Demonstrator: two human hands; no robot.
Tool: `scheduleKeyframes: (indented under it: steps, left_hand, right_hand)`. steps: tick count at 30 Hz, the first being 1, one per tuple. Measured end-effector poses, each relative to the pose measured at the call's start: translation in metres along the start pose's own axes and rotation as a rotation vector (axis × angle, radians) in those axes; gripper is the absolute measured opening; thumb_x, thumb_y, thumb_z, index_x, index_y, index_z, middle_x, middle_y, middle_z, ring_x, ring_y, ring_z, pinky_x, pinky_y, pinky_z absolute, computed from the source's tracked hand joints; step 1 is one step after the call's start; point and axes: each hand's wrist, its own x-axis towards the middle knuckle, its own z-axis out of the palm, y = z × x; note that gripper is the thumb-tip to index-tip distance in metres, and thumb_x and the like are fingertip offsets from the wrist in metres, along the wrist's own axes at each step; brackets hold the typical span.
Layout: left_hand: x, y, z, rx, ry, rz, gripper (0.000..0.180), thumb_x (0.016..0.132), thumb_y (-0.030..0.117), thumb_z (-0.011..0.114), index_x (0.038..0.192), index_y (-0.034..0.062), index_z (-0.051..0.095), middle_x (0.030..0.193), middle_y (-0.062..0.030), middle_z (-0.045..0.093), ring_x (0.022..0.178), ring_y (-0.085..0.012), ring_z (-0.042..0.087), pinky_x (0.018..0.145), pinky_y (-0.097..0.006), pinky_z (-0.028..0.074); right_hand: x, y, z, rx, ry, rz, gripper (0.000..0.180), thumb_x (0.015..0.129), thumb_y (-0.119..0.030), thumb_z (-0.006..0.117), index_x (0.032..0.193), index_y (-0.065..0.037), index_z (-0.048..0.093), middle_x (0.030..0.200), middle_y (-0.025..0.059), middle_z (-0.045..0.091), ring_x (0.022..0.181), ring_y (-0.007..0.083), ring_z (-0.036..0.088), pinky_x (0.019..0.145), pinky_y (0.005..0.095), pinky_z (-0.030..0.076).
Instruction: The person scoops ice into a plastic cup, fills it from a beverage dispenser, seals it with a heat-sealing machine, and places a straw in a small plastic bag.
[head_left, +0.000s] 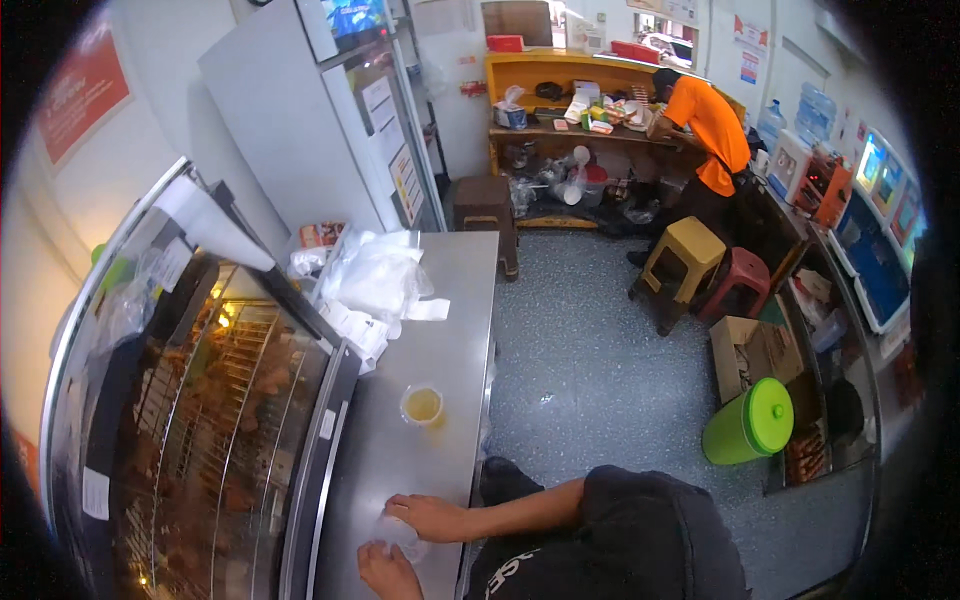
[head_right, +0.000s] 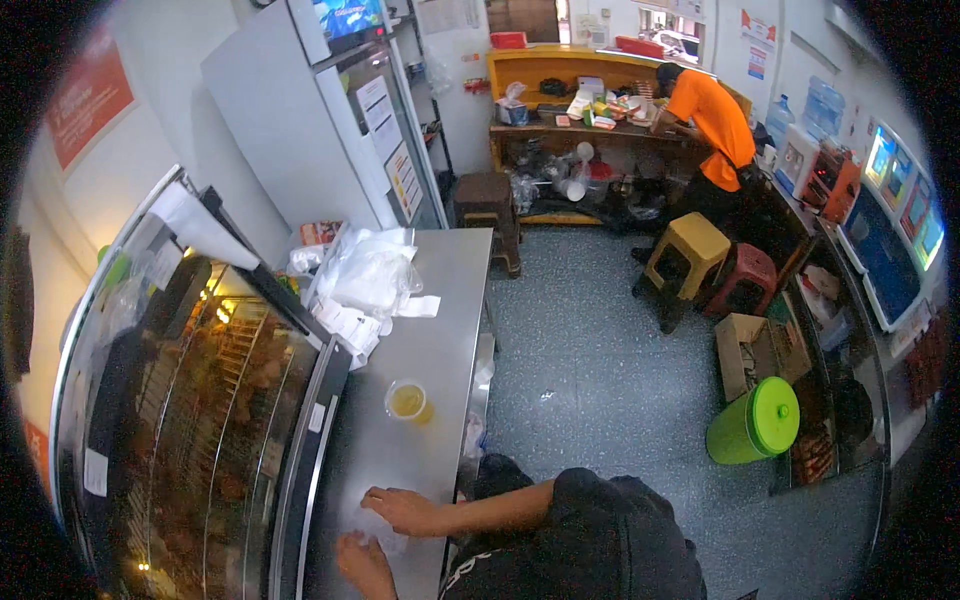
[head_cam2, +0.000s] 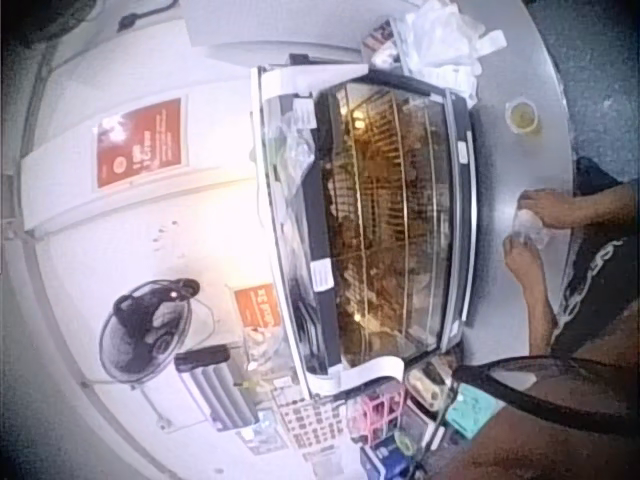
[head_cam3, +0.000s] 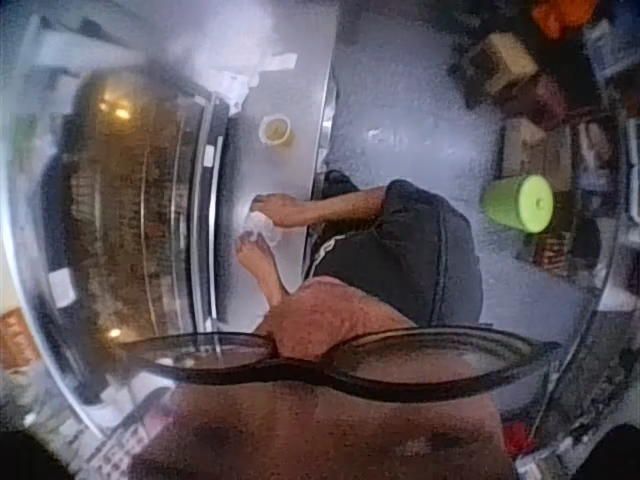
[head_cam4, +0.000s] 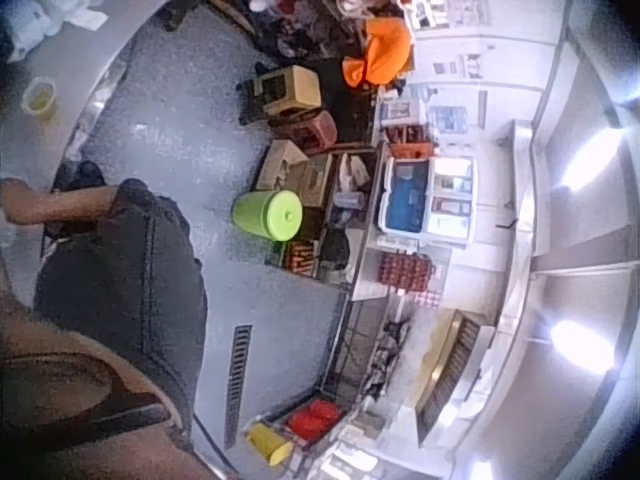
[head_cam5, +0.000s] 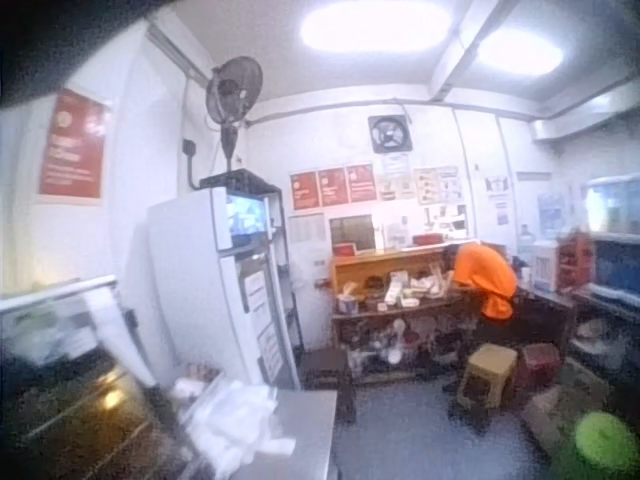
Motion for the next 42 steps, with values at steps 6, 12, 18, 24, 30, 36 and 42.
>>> scheduleKeyframes:
  steps: [6, 12, 18, 24, 30, 36, 42]
  left_hand:
    - [-0.006, -0.009, 0.004, -0.283, 0.007, 0.046, 0.031, 0.075, -0.003, 0.073, 0.105, 0.0004, 0.069, 0.103, -0.0171, 0.066, 0.086, -0.0303, 0.068, 0.083, -0.035, 0.054]
    - [-0.007, -0.047, 0.004, -0.551, 0.063, -0.135, 0.019, 0.081, -0.002, 0.066, 0.100, 0.0005, 0.069, 0.097, -0.0170, 0.068, 0.083, -0.0325, 0.068, 0.073, -0.037, 0.054]
    - [-0.008, -0.076, -0.003, -0.127, 0.180, -0.220, 0.028, 0.081, -0.003, 0.064, 0.108, 0.0006, 0.067, 0.102, -0.0185, 0.066, 0.088, -0.0329, 0.066, 0.077, -0.041, 0.053]
    - [0.005, -0.080, -0.007, -0.095, 0.172, -0.368, 0.043, 0.078, -0.007, 0.066, 0.120, 0.0000, 0.061, 0.116, -0.0208, 0.049, 0.095, -0.0357, 0.059, 0.082, -0.043, 0.051]
    - [0.001, -0.120, -0.002, 0.107, 0.445, -0.393, 0.049, 0.074, -0.007, 0.069, 0.121, -0.0008, 0.061, 0.112, -0.0196, 0.051, 0.091, -0.0365, 0.058, 0.084, -0.045, 0.051]
    - [-0.058, -0.209, 0.007, 0.102, 0.295, -0.447, 0.047, 0.068, -0.001, 0.075, 0.113, 0.0002, 0.066, 0.094, -0.0167, 0.068, 0.083, -0.0311, 0.066, 0.078, -0.041, 0.052]
    - [-0.022, -0.122, -0.003, -0.975, -0.111, -0.625, 0.060, 0.072, -0.001, 0.071, 0.130, 0.0019, 0.058, 0.112, -0.0092, 0.063, 0.092, -0.0200, 0.064, 0.079, -0.034, 0.051]
  right_hand:
    - [-0.006, 0.012, 0.012, 0.426, -0.018, -0.163, 0.076, 0.076, 0.010, 0.063, 0.142, -0.003, 0.027, 0.142, 0.0199, 0.040, 0.134, 0.0359, 0.043, 0.106, 0.0385, 0.041]
    - [-0.006, 0.050, -0.018, 1.152, -0.236, 0.086, 0.066, 0.077, 0.014, 0.059, 0.134, -0.013, 0.040, 0.147, 0.0122, 0.042, 0.132, 0.0250, 0.045, 0.102, 0.0358, 0.043]
    - [-0.002, 0.151, -0.029, 1.109, 0.283, 0.497, 0.063, 0.077, 0.000, 0.072, 0.132, -0.011, 0.045, 0.136, 0.0144, 0.052, 0.118, 0.0274, 0.056, 0.098, 0.0422, 0.048]
    - [0.043, 0.217, -0.025, 0.262, 0.963, 0.420, 0.072, 0.066, -0.011, 0.086, 0.127, -0.004, 0.048, 0.118, 0.0158, 0.058, 0.107, 0.0328, 0.061, 0.095, 0.0386, 0.049]
    - [0.067, 0.189, -0.040, 0.453, 0.849, 0.337, 0.066, 0.064, -0.010, 0.088, 0.119, -0.001, 0.052, 0.112, 0.0138, 0.065, 0.104, 0.0278, 0.064, 0.093, 0.0370, 0.050]
    - [0.050, 0.133, -0.041, 0.703, 0.547, 0.231, 0.069, 0.062, -0.010, 0.091, 0.120, -0.003, 0.055, 0.116, 0.0083, 0.066, 0.107, 0.0212, 0.063, 0.095, 0.0367, 0.051]
    - [0.040, 0.022, -0.005, 1.156, 0.048, -0.090, 0.093, 0.058, -0.009, 0.094, 0.137, -0.005, 0.046, 0.122, 0.0077, 0.064, 0.120, 0.0195, 0.056, 0.107, 0.0384, 0.044]
